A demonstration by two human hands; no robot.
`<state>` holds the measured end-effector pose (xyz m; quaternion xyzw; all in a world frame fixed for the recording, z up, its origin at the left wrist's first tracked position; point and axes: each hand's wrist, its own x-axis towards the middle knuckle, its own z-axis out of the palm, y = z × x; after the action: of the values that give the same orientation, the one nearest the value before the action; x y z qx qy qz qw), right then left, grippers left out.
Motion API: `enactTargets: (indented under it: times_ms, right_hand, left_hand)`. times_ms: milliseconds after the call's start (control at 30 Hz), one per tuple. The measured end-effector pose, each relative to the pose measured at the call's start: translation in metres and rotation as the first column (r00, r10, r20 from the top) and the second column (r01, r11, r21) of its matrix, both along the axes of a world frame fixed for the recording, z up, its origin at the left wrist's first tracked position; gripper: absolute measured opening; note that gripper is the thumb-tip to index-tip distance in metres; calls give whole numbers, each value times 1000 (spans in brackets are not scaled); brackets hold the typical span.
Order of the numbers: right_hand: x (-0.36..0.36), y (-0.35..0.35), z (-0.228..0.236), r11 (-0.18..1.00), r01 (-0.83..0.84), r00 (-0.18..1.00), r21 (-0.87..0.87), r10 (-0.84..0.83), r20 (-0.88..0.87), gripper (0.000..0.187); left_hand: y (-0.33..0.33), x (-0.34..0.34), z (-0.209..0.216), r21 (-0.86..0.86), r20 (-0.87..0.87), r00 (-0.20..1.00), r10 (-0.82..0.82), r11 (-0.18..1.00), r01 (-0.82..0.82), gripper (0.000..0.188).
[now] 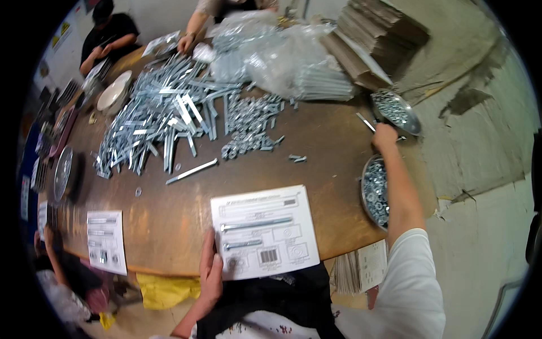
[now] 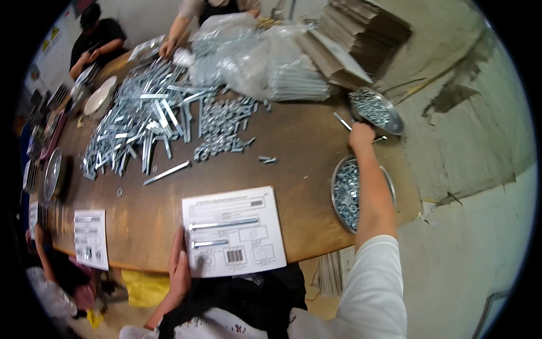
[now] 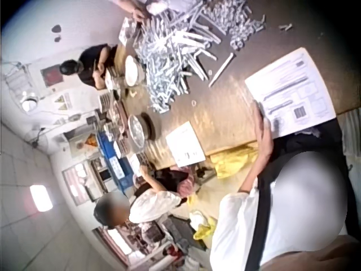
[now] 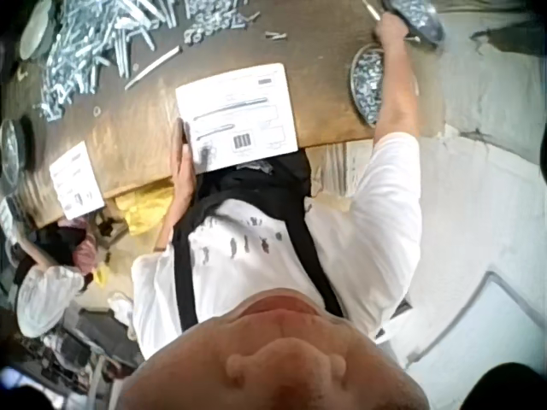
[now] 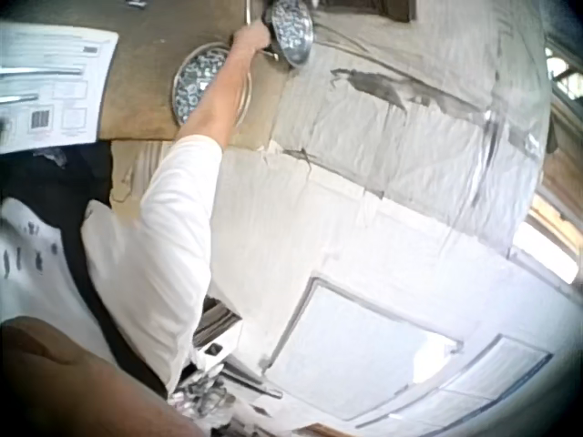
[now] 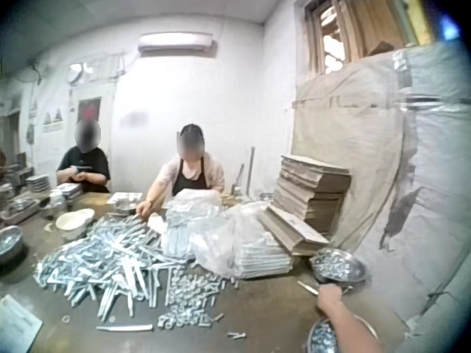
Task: The person assembles bolts, nuts, and washers by hand at a workbench. They pick fasteners from piles, thread nuts onto bolts, and place washers, repeating the process continuously.
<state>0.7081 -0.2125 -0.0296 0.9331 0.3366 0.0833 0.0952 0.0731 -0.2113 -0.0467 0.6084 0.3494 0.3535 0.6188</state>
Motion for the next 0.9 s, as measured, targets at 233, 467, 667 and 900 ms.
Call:
enactTargets:
  times_ms: [233, 467, 667, 900]
  right_hand:
    - [-134, 3, 78, 810, -67, 718, 583, 445, -535, 14]
    - [-372, 6, 56, 658, 388, -120, 646, 731, -672, 10]
    - [-401, 19, 28, 681, 488, -151, 546, 682, -716, 11]
    - [-340, -27, 32, 583, 310, 291, 751, 694, -658, 32]
  left_hand:
    - [41, -5, 13, -184, -88, 995, 50, 981, -65, 42]
    - [94, 18, 34, 61, -247, 969, 30, 998, -16, 25]
    - [105, 37, 39, 244, -429, 897, -102, 944, 224, 25]
    - [109, 40, 20, 308, -397, 913, -97, 923, 232, 16]
